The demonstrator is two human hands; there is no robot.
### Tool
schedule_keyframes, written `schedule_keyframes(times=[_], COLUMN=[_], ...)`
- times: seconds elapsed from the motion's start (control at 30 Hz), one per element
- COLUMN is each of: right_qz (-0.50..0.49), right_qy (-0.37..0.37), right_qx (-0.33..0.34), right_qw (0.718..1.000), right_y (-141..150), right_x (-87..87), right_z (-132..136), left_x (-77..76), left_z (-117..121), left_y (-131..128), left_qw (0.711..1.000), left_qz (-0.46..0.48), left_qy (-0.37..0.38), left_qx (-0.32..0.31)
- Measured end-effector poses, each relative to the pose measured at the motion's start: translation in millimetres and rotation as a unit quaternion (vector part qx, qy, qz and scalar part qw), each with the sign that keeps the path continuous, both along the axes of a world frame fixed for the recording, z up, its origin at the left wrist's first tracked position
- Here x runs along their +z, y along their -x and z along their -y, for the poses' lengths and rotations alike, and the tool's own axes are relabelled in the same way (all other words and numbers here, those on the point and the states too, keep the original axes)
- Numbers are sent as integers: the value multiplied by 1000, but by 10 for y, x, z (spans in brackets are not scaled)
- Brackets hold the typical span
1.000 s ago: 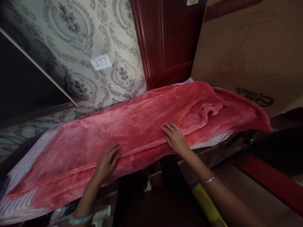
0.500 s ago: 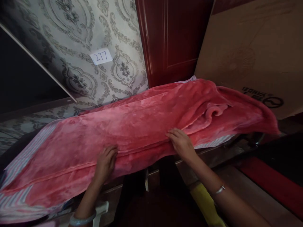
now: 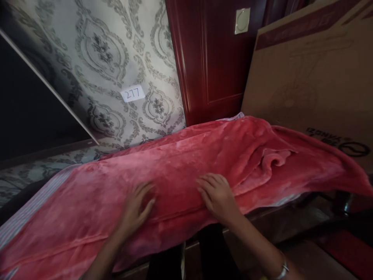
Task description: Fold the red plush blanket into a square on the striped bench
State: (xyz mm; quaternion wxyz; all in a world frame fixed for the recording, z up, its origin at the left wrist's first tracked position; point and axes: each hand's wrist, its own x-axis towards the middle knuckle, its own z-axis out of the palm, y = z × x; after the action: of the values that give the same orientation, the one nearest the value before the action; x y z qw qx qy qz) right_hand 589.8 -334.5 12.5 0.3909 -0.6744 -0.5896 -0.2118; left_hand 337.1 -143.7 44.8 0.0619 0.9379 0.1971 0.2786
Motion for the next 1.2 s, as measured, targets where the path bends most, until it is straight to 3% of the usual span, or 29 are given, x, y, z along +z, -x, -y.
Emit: schedule_keyframes(times=[0.13,0.23,0.33,0.43,0.53,0.6,0.67,0.73,0.87,1.0,1.2], right_qz=[-4,8,6,1,-2,-4,-4,-3,6,11,-4], right_qy=[80,144,184,224,276,298,297,284,252,240,276], right_qx=[101,131,107,27,-22,-25,-22,-20,-20,-22,-22], right_qw=[992,981,977,974,961,954,955,959,967,971,961], right_y=[18,-78,-291,-505,-614,-633,-634,-637,-667,-690,-675], right_x=[313,438,417,235,-10,-134,-206,-247,-331,-394,-320], right_z=[-485,-874,-1265,-1544,-1632,-1623,-1608,-1610,-1653,-1673,-1653], left_x=[-156,-290,-301,-195,-42,58,148,222,292,249,135], left_z=[76,163,168,48,-244,-545,-909,-1290,-1914,-2254,-2516], left_y=[-356,-399,-338,-302,-377,-512,-699,-904,-1214,-1341,-1430], left_qw=[988,977,974,968,960,961,975,984,974,963,950], left_qz=[-150,-206,-214,-218,-170,-100,-53,-61,-92,-154,-200], left_qy=[19,47,72,117,194,235,213,128,80,58,20], left_qx=[-26,-28,-22,-50,-110,-102,-21,105,190,214,241])
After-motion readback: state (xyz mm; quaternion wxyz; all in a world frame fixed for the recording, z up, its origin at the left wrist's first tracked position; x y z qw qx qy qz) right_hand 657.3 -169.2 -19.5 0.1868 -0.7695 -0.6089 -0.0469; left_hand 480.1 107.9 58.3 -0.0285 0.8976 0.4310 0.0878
